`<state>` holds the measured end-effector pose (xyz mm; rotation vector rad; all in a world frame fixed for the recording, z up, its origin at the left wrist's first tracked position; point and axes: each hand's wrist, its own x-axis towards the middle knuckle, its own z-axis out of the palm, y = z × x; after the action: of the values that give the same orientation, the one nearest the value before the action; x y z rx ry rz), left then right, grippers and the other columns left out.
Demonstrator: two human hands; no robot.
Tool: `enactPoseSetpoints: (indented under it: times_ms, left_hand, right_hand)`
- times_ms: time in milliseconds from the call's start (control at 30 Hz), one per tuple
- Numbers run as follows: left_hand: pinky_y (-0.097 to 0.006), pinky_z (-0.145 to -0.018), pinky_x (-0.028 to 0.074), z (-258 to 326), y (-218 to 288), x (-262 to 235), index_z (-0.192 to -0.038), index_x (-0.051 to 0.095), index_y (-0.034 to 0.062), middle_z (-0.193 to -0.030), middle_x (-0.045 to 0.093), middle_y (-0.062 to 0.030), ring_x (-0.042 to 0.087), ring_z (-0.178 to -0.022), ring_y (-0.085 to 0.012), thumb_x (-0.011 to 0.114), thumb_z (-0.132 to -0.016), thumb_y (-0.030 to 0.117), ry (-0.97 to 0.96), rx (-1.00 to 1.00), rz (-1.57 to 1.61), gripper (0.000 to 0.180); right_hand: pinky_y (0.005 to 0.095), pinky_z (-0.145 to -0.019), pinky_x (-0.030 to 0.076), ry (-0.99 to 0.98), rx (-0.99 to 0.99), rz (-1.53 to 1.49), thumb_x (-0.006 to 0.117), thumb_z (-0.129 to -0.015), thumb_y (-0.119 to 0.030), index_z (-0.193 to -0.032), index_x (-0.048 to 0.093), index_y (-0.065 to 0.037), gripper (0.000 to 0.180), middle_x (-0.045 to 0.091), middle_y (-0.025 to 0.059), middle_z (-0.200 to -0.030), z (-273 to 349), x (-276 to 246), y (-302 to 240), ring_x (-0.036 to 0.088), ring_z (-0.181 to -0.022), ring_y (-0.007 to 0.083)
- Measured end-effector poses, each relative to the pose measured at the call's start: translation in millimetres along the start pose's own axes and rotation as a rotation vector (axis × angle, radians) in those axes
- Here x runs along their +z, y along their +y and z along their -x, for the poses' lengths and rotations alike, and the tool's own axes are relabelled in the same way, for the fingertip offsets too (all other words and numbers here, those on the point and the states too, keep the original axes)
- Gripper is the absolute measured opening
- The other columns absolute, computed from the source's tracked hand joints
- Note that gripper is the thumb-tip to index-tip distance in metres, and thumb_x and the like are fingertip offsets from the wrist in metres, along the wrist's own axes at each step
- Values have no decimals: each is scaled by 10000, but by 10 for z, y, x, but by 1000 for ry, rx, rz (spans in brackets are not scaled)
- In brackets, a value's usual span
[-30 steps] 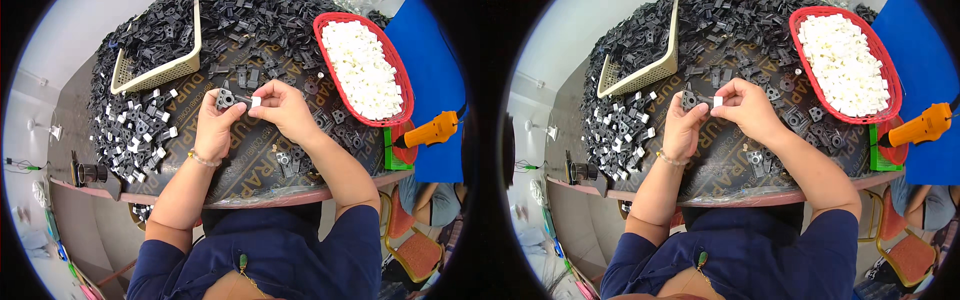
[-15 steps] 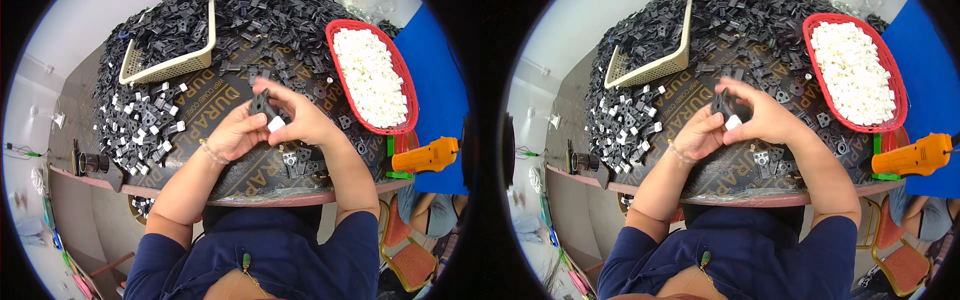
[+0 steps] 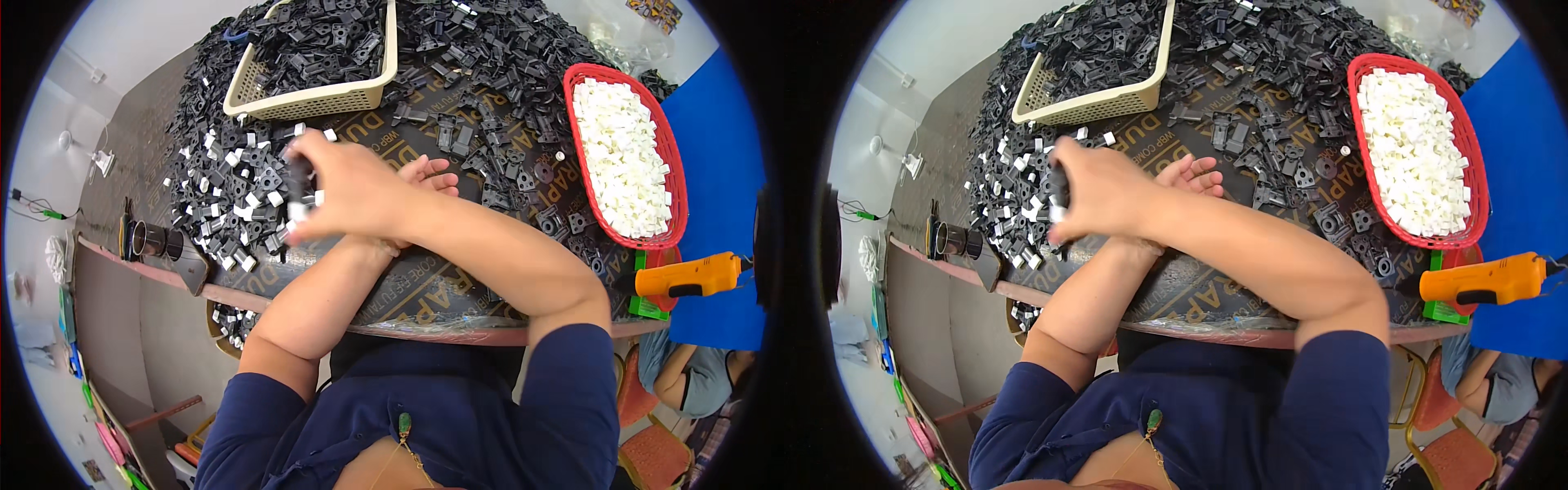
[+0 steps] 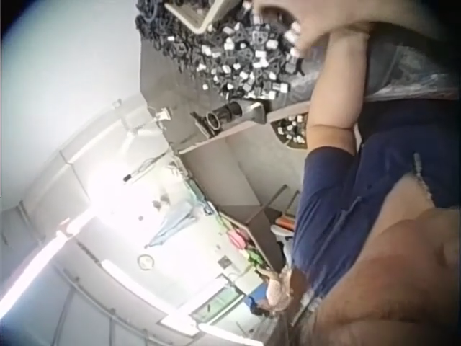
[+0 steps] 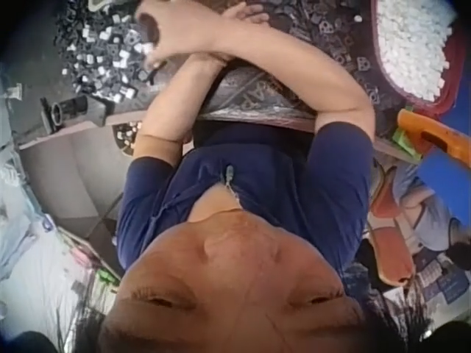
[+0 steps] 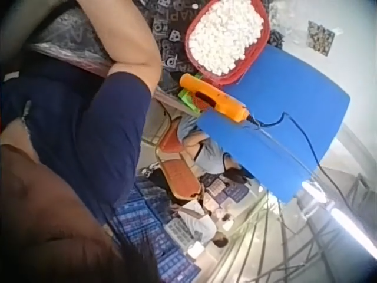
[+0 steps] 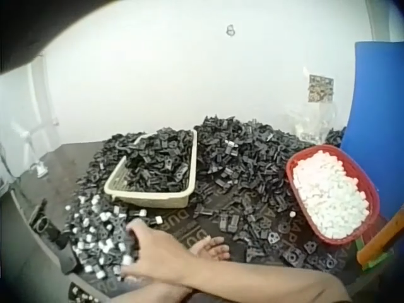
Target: Assembling small white plastic inserts into larger black plastic housings at a factory workbench.
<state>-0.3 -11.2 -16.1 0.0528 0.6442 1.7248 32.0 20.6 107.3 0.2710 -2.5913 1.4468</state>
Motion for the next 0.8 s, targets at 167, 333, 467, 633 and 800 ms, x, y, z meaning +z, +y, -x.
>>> enactPoseSetpoints:
  times_ms: [167, 333, 467, 633, 800]
  left_hand:
    - [-445, -896, 554, -59, -11, -122, -1229, 574, 70, -1125, 684, -117, 668, -1010, -271, 532, -1029, 346, -112, 20, 142, 343]
    - [-395, -935, 496, -16, 70, 59, -1260, 554, 49, -1128, 667, -109, 633, -1029, -247, 484, -1032, 256, 189, 370, 77, 316]
    - [-369, -913, 458, 26, 25, 219, -1309, 502, 49, -1172, 590, -94, 566, -1037, -206, 515, -1009, 243, 360, 419, 1, 358]
    - [-409, -1009, 442, 23, 0, 234, -1372, 464, 49, -1267, 569, -115, 543, -1170, -213, 538, -1011, 212, 318, 432, -115, 402]
    - [-395, -983, 502, 115, -36, 319, -1394, 452, 43, -1250, 609, -130, 594, -1158, -231, 526, -1028, 161, -65, 194, -198, 391]
  right_hand:
    - [425, -1062, 432, 335, -384, 208, 802, -699, -612, -1413, 401, 73, 1068, 515, 320, -1359, -828, 262, 77, 515, -1272, 422]
    - [483, -770, 570, -12, 87, 701, 678, -855, -306, -895, 739, -50, 266, 719, 181, -862, -636, -364, 316, 705, -835, 362]
    - [458, -906, 530, 103, 299, 1094, 663, -835, -194, -1055, 734, -44, 275, 717, 142, -1059, 63, -843, 1083, 680, -1021, 303]
    - [451, -980, 488, 150, 95, 830, 758, -781, -219, -1220, 640, -12, 499, 663, 173, -1180, 659, -917, 1282, 632, -1088, 330]
    - [344, -905, 522, 186, 141, 185, 790, -763, -123, -1327, 575, -14, 613, 627, 160, -1289, 1101, -872, 683, 646, -1016, 263]
